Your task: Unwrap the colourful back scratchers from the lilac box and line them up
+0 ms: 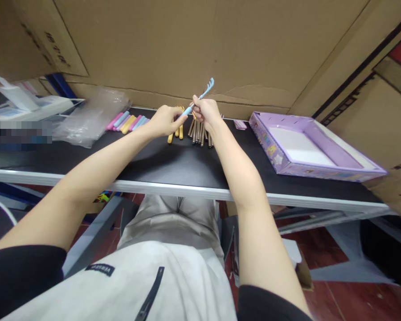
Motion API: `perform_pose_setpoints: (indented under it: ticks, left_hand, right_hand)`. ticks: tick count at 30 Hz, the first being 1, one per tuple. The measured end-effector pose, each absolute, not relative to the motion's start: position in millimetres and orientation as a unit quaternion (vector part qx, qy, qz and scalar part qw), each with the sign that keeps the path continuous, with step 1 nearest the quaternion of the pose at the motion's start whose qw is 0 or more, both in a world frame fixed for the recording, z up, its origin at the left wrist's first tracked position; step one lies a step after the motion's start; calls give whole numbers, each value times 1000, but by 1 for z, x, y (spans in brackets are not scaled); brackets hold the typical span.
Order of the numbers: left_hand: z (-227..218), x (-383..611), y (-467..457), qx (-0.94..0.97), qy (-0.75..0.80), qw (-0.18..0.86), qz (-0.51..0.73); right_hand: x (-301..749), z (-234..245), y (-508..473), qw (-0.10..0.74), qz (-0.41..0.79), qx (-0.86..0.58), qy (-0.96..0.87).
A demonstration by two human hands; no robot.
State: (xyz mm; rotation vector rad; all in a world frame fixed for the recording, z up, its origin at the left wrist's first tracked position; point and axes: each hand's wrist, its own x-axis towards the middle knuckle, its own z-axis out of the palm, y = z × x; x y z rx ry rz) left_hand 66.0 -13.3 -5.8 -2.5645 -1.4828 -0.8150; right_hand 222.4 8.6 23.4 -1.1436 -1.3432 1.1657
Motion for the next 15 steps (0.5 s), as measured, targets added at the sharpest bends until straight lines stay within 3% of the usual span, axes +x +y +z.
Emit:
perform_pose_setpoints:
  ticks: [5, 11, 15]
  left_hand:
    - [-8, 67, -28, -831, -499, 57, -239]
    - [-8, 48, -32, -826, -532, 43, -180]
    - [-3, 17, -12, -769, -616, 39, -166]
  right_hand:
    - [245, 25, 24, 525, 463, -481, -528]
    - [327, 32, 41, 637, 385, -516, -424]
    - [343, 22, 55, 613, 367, -560, -420]
